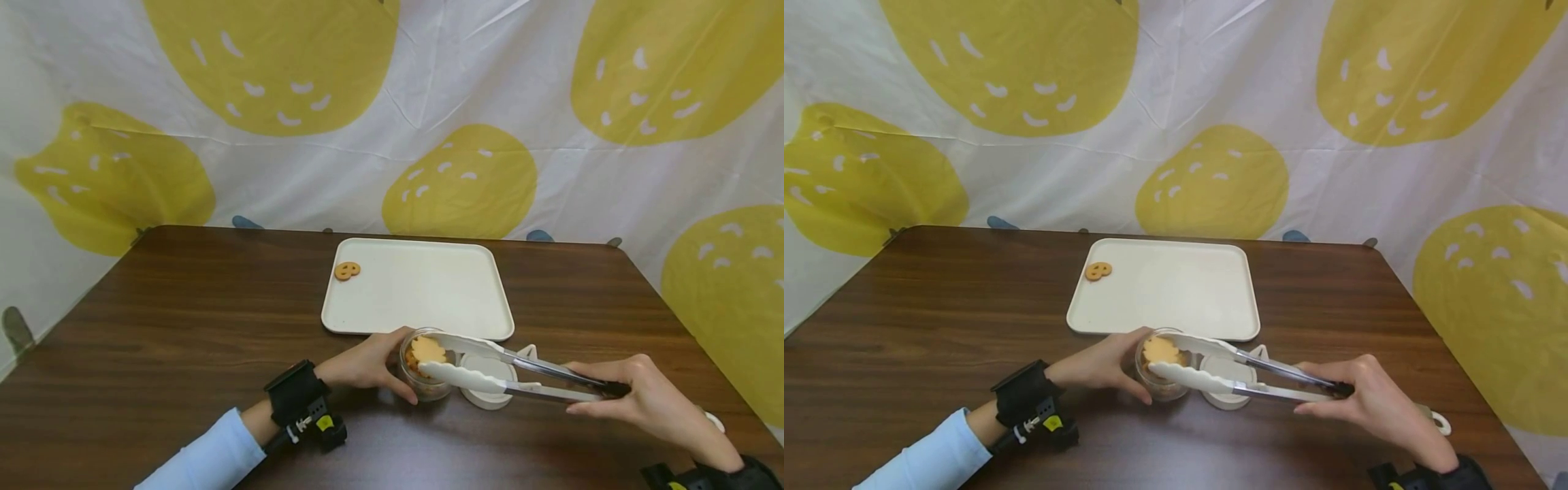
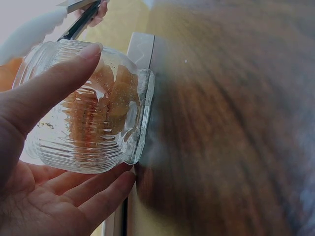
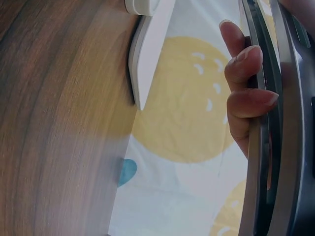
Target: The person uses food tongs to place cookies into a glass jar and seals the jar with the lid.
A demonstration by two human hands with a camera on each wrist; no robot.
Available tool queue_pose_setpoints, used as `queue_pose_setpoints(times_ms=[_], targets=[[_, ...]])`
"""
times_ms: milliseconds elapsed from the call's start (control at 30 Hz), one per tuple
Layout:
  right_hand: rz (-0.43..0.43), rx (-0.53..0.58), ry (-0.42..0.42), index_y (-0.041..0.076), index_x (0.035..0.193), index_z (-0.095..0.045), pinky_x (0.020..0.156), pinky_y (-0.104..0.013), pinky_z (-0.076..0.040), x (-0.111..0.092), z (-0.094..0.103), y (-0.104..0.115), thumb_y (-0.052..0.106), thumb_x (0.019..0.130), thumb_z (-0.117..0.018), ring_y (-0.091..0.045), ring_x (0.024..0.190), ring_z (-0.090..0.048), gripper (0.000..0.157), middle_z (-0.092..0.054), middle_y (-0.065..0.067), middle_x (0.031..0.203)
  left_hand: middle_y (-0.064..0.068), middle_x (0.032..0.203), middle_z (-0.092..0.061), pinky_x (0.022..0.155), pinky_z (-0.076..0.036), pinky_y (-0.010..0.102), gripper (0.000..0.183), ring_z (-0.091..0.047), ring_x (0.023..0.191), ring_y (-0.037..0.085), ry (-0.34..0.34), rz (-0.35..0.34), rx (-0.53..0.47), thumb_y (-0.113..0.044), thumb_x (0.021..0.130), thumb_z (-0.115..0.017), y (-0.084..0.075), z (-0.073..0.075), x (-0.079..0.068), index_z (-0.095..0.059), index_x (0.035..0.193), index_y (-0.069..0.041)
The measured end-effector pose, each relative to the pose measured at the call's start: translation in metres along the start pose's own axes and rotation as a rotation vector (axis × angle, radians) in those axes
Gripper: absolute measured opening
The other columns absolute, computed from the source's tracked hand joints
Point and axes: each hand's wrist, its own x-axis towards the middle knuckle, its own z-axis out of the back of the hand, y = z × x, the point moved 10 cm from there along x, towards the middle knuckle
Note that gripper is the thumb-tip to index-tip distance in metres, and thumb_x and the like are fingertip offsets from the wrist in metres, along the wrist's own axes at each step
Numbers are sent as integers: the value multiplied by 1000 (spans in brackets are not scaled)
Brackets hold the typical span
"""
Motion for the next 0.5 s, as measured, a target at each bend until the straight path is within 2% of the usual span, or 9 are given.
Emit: queue_pose_setpoints(times_ms=[500], targets=[[12,5,-19,8,103,-67,60,-10,-49,-3,0,-2,11,59,-79,-8,74,-63,45,-71,-7,85,11,119,-54,97,-40,42,78,-48,108,20,6,10,-5,-25,61,-80,2,-1,0,-40,125,-6]])
